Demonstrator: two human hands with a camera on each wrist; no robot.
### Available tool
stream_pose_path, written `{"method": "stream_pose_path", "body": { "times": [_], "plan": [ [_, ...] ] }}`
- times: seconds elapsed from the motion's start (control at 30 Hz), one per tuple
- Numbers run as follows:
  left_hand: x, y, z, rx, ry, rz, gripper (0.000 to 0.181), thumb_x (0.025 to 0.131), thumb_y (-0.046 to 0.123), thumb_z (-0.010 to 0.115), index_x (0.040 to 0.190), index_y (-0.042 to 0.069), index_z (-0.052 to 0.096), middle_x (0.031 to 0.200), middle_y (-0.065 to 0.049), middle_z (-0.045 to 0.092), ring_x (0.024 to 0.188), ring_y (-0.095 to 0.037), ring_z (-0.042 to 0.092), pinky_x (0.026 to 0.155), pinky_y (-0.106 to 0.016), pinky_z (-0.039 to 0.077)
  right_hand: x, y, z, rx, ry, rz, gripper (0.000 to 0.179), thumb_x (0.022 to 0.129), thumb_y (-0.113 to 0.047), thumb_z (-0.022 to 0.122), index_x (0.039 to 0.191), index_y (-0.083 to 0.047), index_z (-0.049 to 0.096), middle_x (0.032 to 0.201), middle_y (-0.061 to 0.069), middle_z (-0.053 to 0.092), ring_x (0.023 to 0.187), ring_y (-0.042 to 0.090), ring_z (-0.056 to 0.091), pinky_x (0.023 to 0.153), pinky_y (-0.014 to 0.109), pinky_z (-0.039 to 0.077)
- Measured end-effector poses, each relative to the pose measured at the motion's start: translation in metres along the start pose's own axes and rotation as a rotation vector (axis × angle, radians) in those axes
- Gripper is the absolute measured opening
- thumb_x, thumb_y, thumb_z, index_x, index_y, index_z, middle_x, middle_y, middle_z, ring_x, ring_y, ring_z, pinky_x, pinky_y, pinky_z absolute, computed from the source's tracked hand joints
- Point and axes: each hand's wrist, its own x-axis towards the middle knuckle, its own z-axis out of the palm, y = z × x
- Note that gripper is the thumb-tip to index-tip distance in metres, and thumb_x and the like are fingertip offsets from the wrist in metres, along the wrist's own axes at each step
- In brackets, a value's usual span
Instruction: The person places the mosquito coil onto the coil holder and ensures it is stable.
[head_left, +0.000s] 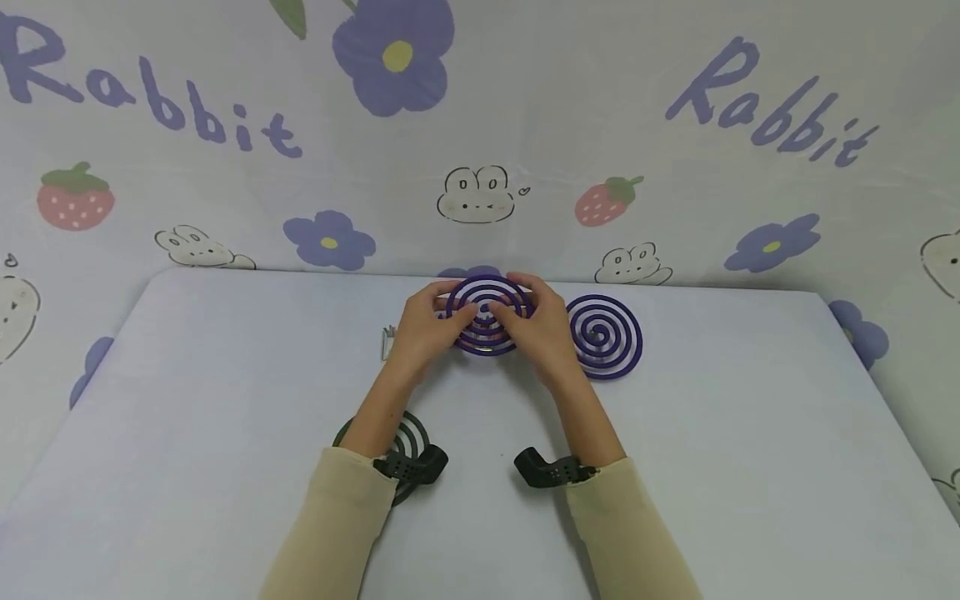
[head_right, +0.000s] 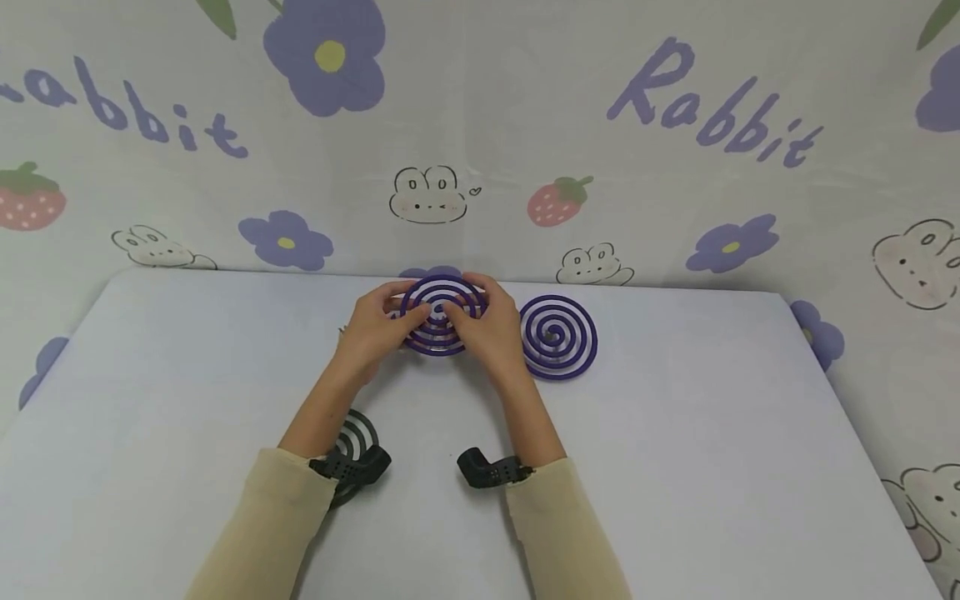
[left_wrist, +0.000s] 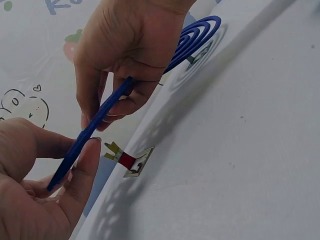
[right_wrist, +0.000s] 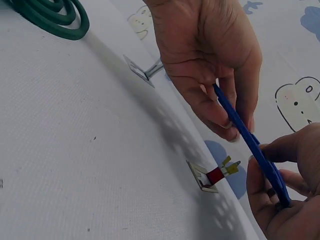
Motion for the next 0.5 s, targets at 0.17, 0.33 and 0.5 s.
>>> {"method": "stream_pose_path", "body": {
  "times": [0.17,0.33,0.5],
  "plan": [
    [0.0027,-0.002,0.0038,-0.033,-0.011,0.005,0.066,0.096,0.013,0.075,0.154,0.001,0.046,0.139,-0.03,0.066,0.129,-0.041,0.067,0.108,-0.05,0.057,0.0003,0.0015,0.0009,-0.021,0.011,0.005,0.058,0.095,-0.017,0.078,0.148,-0.008,0.058,0.13,0.022,0.071,0.115,0.031,0.069,0.1,0.042,0.056],
    [0.0038,-0.0023,0.0072,-0.023,-0.022,0.018,0.067,0.096,0.013,0.074,0.156,0.002,0.045,0.141,-0.031,0.063,0.131,-0.042,0.065,0.11,-0.052,0.055,0.0013,0.0046,0.0013,-0.041,0.044,-0.01,0.056,0.095,-0.015,0.078,0.147,-0.008,0.059,0.134,0.022,0.07,0.12,0.032,0.068,0.105,0.046,0.055],
    [0.0037,-0.0057,0.0095,0.01,0.021,0.009,0.055,0.098,0.013,0.072,0.149,0.003,0.055,0.137,-0.029,0.067,0.128,-0.04,0.067,0.108,-0.05,0.057,0.0034,0.0082,0.0034,-0.114,0.057,-0.048,0.052,0.094,-0.016,0.078,0.144,-0.008,0.063,0.136,0.021,0.071,0.124,0.034,0.068,0.111,0.047,0.052]
  ]
}}
